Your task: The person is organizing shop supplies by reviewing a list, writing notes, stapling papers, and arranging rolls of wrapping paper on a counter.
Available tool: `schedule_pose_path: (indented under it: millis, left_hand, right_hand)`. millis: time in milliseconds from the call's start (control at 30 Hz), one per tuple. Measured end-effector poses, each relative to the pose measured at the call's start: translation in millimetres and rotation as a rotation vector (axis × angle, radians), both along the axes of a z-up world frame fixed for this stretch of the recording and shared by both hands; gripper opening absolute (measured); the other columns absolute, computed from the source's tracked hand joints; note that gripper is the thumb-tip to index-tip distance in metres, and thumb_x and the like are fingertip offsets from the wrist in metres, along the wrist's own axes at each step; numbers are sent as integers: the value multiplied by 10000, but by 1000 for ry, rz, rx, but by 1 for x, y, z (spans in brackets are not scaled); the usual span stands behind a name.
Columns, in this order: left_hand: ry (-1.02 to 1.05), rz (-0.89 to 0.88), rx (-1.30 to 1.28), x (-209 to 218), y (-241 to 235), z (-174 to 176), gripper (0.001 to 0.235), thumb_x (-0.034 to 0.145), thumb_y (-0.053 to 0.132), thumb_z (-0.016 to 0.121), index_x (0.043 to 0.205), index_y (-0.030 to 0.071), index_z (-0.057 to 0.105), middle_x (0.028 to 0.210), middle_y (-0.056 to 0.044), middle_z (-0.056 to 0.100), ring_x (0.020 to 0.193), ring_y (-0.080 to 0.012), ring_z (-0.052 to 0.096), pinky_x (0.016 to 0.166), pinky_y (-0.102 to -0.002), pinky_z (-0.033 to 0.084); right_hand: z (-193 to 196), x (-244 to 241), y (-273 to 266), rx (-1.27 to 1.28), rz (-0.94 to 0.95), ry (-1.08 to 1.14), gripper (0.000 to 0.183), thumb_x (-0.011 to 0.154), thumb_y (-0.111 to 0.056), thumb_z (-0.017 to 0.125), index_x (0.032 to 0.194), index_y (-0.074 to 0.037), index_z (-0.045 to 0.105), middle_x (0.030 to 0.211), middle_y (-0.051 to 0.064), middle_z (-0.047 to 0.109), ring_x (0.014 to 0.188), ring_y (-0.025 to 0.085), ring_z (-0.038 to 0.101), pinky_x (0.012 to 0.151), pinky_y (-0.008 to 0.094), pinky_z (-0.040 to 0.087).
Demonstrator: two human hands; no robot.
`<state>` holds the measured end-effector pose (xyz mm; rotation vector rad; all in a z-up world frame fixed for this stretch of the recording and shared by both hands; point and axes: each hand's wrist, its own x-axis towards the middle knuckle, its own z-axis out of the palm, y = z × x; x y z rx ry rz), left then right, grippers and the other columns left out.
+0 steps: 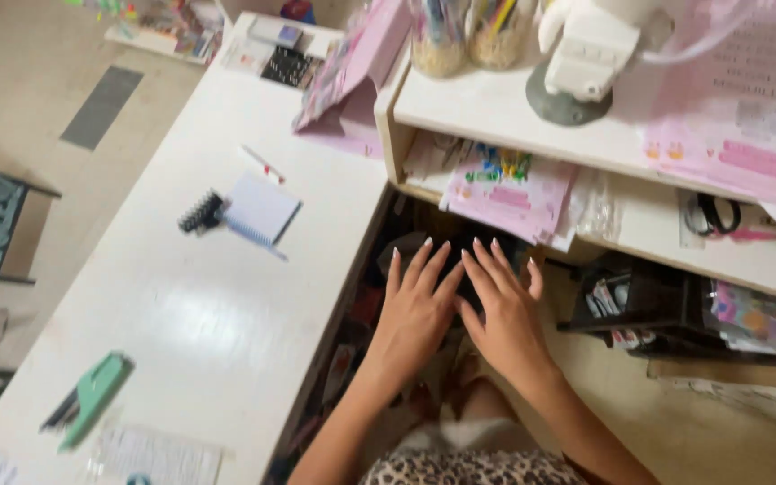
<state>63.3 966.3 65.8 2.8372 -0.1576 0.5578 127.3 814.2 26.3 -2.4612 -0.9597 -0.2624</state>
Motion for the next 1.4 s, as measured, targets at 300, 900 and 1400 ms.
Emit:
schedule_pose_path:
  millis: [300,900,1400]
  left_hand:
    - [-133,-43,-58,78,59,-71,516,845,91,700,1354,71,614,1411,-179,570,1379,-377,477,1163,-581,291]
    - [-382,-336,-276,213,78,-133,535,912,56,556,1429,-42,457,1399,-246,505,1307,-399,476,1118,-475,385]
    - [-242,-34,66,283,96,-166,239,869,14,523,1041,72,680,937,-125,718,751,-273,721,666,-406,604]
  right_hand:
    - [-63,70,68,64,-57,-177,661,825,-199,729,1454,-117,540,1576,115,487,1480,294,425,1174,618,212]
    - [-96,164,117,265,-237,-583,515,883,1,498,1395,-4,554,1374,173,617,1302,316,562,1227,536,270]
    - [-110,187,127,178,-259,-364,455,958,-43,503,1410,-28,543,1330,168,623,1295,363,531,1231,557,214]
